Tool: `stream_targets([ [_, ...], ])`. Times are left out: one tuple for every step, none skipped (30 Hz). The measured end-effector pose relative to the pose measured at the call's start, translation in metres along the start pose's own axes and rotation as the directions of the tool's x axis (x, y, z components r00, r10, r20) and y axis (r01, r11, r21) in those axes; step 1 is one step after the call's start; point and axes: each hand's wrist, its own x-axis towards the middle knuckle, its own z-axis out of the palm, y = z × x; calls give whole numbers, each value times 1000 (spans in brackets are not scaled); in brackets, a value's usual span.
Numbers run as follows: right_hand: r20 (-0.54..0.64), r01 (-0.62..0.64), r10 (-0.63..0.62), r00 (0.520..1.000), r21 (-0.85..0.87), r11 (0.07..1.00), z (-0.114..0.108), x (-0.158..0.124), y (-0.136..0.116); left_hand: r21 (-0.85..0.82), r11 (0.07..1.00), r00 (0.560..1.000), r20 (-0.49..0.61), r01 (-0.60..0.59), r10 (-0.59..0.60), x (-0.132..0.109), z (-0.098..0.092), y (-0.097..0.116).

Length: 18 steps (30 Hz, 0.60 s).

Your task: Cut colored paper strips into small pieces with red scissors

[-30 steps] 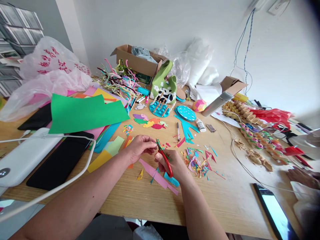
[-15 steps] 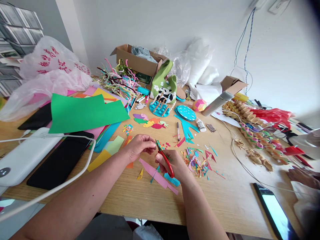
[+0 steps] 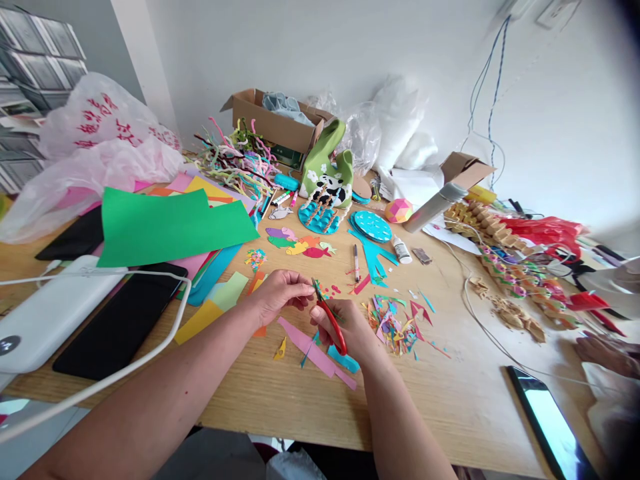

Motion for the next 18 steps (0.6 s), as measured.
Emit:
stream_targets([
  [-4, 1, -1, 1000, -3, 1000, 0, 0, 0, -6, 1000, 1000, -4, -6, 6, 0, 0, -1],
  [-7, 2, -2, 1000, -3, 1000, 0, 1, 1, -12, 1000, 1000, -10, -14, 14, 1, 0, -1],
  [-9, 2, -2, 1000, -3, 1000, 0, 1, 1, -17, 1000, 1000, -18, -22, 21, 1, 0, -2],
  [-10, 0, 0, 1000, -3, 1000, 0, 1, 2, -21, 999, 999, -24, -28, 28, 1, 0, -2],
  [-11, -3, 2, 1000, -4, 1000, 0, 1, 3, -22, 999, 999, -26, -32, 31, 1, 0, -2],
  [-12, -5, 5, 1000, -5, 1000, 1, 1, 4, -23, 999, 999, -27, -34, 33, 1, 0, -2],
  [-11, -7, 7, 1000, -6, 1000, 1, 1, 5, -21, 999, 999, -27, -33, 32, 1, 1, -2],
  [-10, -7, 7, 1000, -7, 1000, 1, 1, 5, -19, 999, 999, -26, -32, 31, 0, 1, -1],
  [-8, -6, 6, 1000, -7, 1000, 1, 1, 6, -15, 999, 999, -25, -31, 30, 0, 1, -1],
  [-5, -3, 3, 1000, -7, 1000, 1, 1, 6, -13, 999, 999, -24, -31, 30, 0, 1, -1],
  [-1, -1, 1, 1000, -6, 1000, 0, 1, 6, -11, 999, 999, -22, -32, 32, -1, 1, 0],
  [3, 0, 0, 1000, -5, 1000, 0, 0, 5, -10, 999, 999, -18, -33, 33, -1, 1, 0],
  [5, -1, 1, 1000, -4, 1000, 0, 0, 4, -9, 999, 999, -13, -34, 34, -1, 1, 0],
  [6, -2, 2, 1000, -3, 1000, 0, 0, 3, -8, 999, 999, -10, -34, 34, 0, 1, 0],
  [6, -4, 4, 1000, -4, 1000, -1, 0, 2, -8, 999, 999, -9, -32, 32, 0, 1, 0],
  [4, -5, 5, 1000, -3, 1000, -1, 0, 2, -8, 1000, 999, -11, -30, 30, 0, 0, 0],
  [2, -3, 3, 1000, -2, 1000, -1, 0, 1, -10, 1000, 1000, -15, -28, 27, 0, 0, 0],
  [2, 2, -2, 1000, 3, 1000, -1, 0, 2, -15, 1000, 1000, -18, -26, 26, 1, -1, 0],
])
